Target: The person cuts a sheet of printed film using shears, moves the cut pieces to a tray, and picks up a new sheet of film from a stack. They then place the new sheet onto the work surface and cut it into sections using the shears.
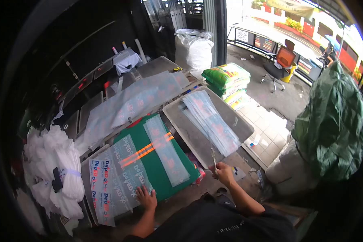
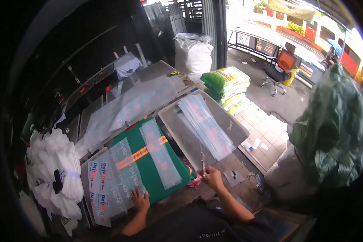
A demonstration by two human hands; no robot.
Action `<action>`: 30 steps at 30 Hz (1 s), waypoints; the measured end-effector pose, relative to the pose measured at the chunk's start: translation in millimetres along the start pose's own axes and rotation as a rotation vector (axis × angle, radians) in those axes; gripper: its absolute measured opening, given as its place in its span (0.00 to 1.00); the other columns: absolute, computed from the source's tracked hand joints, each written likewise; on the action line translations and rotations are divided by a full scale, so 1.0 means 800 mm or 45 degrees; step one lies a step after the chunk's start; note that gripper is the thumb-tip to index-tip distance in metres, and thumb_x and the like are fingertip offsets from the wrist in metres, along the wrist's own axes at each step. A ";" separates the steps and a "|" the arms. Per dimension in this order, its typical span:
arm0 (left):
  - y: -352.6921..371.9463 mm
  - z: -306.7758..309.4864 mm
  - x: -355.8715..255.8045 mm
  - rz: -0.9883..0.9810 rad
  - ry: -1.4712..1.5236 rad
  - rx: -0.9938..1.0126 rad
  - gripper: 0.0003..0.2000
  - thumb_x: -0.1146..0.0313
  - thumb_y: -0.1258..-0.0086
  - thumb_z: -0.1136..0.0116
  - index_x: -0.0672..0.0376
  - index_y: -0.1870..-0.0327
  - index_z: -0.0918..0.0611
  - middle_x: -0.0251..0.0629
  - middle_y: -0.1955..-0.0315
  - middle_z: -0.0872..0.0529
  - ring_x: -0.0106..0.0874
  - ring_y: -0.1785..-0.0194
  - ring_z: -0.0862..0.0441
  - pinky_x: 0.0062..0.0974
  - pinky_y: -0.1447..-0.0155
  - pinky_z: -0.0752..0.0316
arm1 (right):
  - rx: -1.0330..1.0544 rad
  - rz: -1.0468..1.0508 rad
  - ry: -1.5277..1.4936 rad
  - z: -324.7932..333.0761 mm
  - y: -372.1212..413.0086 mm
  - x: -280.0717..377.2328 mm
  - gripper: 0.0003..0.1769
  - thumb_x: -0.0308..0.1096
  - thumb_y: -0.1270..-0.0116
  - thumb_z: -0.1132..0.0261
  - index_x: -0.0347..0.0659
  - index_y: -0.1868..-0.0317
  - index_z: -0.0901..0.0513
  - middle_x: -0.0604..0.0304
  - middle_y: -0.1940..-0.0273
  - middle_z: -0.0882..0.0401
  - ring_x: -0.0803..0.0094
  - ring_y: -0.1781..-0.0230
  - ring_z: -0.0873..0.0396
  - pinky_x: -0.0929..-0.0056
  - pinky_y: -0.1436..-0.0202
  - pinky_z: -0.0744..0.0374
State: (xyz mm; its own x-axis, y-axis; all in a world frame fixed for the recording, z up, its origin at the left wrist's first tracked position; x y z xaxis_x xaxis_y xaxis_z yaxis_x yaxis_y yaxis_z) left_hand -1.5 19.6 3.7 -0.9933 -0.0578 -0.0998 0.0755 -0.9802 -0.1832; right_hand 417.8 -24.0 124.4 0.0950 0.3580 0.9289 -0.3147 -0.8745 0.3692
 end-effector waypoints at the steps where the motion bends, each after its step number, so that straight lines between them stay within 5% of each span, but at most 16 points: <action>1: 0.000 0.010 -0.021 0.033 0.022 0.007 0.33 0.47 0.31 0.46 0.57 0.30 0.33 0.48 0.28 0.38 0.53 0.26 0.43 0.63 0.31 0.47 | -0.010 0.006 -0.027 -0.011 0.008 0.005 0.15 0.41 0.37 0.29 0.38 0.64 0.20 0.65 0.76 0.24 0.80 0.79 0.28 0.77 0.75 0.29; 10: -0.039 0.068 0.003 -0.308 0.640 -0.163 0.20 0.61 0.27 0.49 0.62 0.38 0.25 0.50 0.42 0.22 0.51 0.38 0.28 0.49 0.37 0.37 | 0.172 0.124 -0.020 -0.183 0.104 -0.025 0.16 0.40 0.37 0.29 0.34 0.63 0.18 0.63 0.74 0.21 0.80 0.77 0.25 0.77 0.73 0.27; 12: -0.042 0.093 -0.011 -0.395 1.184 0.191 0.23 0.58 0.27 0.48 0.62 0.37 0.26 0.52 0.39 0.25 0.51 0.36 0.29 0.47 0.33 0.39 | 0.185 0.040 -0.107 -0.195 0.124 -0.038 0.13 0.37 0.36 0.30 0.34 0.62 0.18 0.63 0.73 0.20 0.80 0.76 0.25 0.77 0.73 0.26; 15: -0.035 0.037 0.036 -0.315 1.205 0.351 0.27 0.53 0.29 0.46 0.61 0.35 0.28 0.56 0.35 0.30 0.52 0.31 0.34 0.48 0.29 0.44 | 0.209 -0.032 0.025 -0.204 0.149 -0.045 0.13 0.37 0.36 0.30 0.34 0.63 0.18 0.63 0.74 0.20 0.80 0.77 0.25 0.77 0.74 0.25; 20: -0.025 0.045 0.167 -0.192 0.552 -0.230 0.36 0.50 0.38 0.37 0.58 0.31 0.32 0.64 0.32 0.39 0.58 0.27 0.44 0.60 0.29 0.50 | 0.133 -0.055 0.361 -0.206 0.172 -0.051 0.14 0.37 0.39 0.29 0.32 0.63 0.17 0.57 0.74 0.18 0.75 0.76 0.20 0.72 0.71 0.22; 23: 0.001 0.092 0.253 0.104 0.041 -0.022 0.46 0.46 0.47 0.31 0.51 0.27 0.38 0.59 0.27 0.45 0.57 0.24 0.52 0.63 0.27 0.58 | 0.248 0.061 0.477 -0.214 0.158 -0.087 0.13 0.33 0.39 0.30 0.32 0.59 0.17 0.54 0.69 0.15 0.72 0.72 0.18 0.71 0.68 0.21; 24: 0.009 0.069 0.305 0.049 0.138 -0.098 0.50 0.44 0.50 0.29 0.48 0.25 0.41 0.58 0.26 0.48 0.57 0.23 0.54 0.63 0.27 0.57 | 0.282 0.164 0.553 -0.219 0.156 -0.086 0.13 0.33 0.40 0.30 0.33 0.58 0.17 0.52 0.68 0.15 0.70 0.71 0.17 0.70 0.66 0.20; 26: 0.029 0.128 0.315 0.341 -0.037 0.185 0.57 0.40 0.56 0.27 0.48 0.23 0.46 0.58 0.25 0.51 0.59 0.23 0.57 0.64 0.27 0.56 | 0.362 0.347 0.689 -0.231 0.163 -0.070 0.14 0.36 0.40 0.30 0.36 0.58 0.16 0.50 0.67 0.15 0.62 0.68 0.15 0.66 0.63 0.20; 28: 0.058 0.121 0.373 0.166 0.090 0.207 0.63 0.37 0.61 0.26 0.50 0.23 0.51 0.58 0.25 0.55 0.62 0.24 0.59 0.63 0.27 0.55 | 0.376 0.362 0.653 -0.244 0.162 -0.081 0.14 0.38 0.40 0.31 0.37 0.58 0.16 0.51 0.69 0.15 0.61 0.70 0.15 0.66 0.63 0.20; 30: 0.090 0.137 0.399 -0.041 -0.038 0.507 0.66 0.35 0.63 0.26 0.54 0.23 0.53 0.58 0.25 0.58 0.65 0.25 0.61 0.63 0.27 0.53 | 0.447 0.337 0.639 -0.255 0.166 -0.073 0.15 0.42 0.39 0.32 0.37 0.61 0.17 0.51 0.71 0.16 0.59 0.72 0.16 0.64 0.63 0.20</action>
State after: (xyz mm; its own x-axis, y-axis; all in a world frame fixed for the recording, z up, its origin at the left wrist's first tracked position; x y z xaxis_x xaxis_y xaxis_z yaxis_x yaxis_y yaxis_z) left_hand -322.4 -89.9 66.3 -0.9971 -0.0259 -0.0710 0.0106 -0.9781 0.2079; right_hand 178.0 -94.2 113.0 -0.4210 0.1511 0.8944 0.0675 -0.9781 0.1969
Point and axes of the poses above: each hand's wrist, its own y-axis away from the middle knuckle, its own z-axis out of the back of the hand, x = y × z, the point moved 2 cm from there along -y, towards the middle knuckle
